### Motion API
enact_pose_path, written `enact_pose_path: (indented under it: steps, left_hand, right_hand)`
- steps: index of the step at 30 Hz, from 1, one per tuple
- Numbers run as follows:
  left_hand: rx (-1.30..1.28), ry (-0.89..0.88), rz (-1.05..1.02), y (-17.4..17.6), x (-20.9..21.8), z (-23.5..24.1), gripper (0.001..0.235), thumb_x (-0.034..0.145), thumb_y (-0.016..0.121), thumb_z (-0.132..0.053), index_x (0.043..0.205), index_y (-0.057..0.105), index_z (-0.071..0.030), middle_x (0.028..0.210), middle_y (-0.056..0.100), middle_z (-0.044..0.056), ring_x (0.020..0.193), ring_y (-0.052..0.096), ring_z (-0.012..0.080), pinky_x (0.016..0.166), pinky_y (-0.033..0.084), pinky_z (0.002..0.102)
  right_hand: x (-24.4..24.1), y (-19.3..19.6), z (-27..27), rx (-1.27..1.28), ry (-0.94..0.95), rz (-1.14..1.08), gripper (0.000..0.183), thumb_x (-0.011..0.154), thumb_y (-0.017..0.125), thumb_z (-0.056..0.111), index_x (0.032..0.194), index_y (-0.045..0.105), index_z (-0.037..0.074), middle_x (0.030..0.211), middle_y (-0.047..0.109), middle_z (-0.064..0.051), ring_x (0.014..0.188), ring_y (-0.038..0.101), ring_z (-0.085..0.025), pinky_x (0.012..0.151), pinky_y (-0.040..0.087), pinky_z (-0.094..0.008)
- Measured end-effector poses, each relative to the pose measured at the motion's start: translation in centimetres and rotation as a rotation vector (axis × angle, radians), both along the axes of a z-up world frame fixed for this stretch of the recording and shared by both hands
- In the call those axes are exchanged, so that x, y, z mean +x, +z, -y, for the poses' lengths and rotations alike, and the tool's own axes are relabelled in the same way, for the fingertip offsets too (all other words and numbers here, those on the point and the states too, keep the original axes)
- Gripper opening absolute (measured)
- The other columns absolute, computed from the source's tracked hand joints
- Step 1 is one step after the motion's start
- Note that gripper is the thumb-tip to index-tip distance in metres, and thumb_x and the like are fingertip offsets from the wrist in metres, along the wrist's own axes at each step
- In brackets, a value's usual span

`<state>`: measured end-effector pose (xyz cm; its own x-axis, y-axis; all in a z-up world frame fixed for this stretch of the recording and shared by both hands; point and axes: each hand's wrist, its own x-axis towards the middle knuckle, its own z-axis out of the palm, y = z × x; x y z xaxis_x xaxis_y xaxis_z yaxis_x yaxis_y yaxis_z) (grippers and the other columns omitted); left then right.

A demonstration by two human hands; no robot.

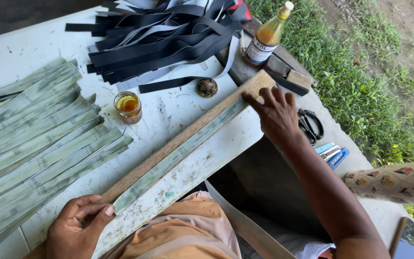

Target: The person assembles rubber strips by applying adhesive from a small jar, then pressing a black rubber strip onto a light-colored strip using a wooden block as a guide. The person repeatedly picks up strips, applies adhesive, and joins them, stacking the finished pieces on the table.

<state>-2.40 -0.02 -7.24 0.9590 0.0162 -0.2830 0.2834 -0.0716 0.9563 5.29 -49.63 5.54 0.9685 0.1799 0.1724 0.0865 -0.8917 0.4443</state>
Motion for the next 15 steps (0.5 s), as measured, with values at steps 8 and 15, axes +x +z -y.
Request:
enact_pose_path:
  steps: [8,15]
  left_hand:
    - [0.067,-0.035,0.015,-0.8,0.1,-0.3,0.04,0.083,0.076,-0.002,0.119,0.062,0.007,0.097,0.079,0.025,0.09,0.075,0.0219,0.081,0.059,0.033]
    - [0.005,-0.011,0.066,-1.0,-0.1,-0.3,0.038,0.084,0.075,-0.002,0.118,0.062,0.008,0.098,0.078,0.024,0.092,0.074,0.021,0.082,0.06,0.032]
  right_hand:
    - [-1.1,1.3,-0.5,0.912,-0.275,-0.255,0.064,0.084,0.072,0.012,0.141,0.047,0.029,0.11,0.069,-0.006,0.098,0.066,-0.022,0.086,0.056,-0.04]
    - [-1.6,1.6,-2.5,1.138,-0.421,-0.56,0.086,0.082,0.07,0.01,0.159,0.037,0.028,0.095,0.074,-0.009,0.067,0.069,-0.019,0.066,0.059,-0.036]
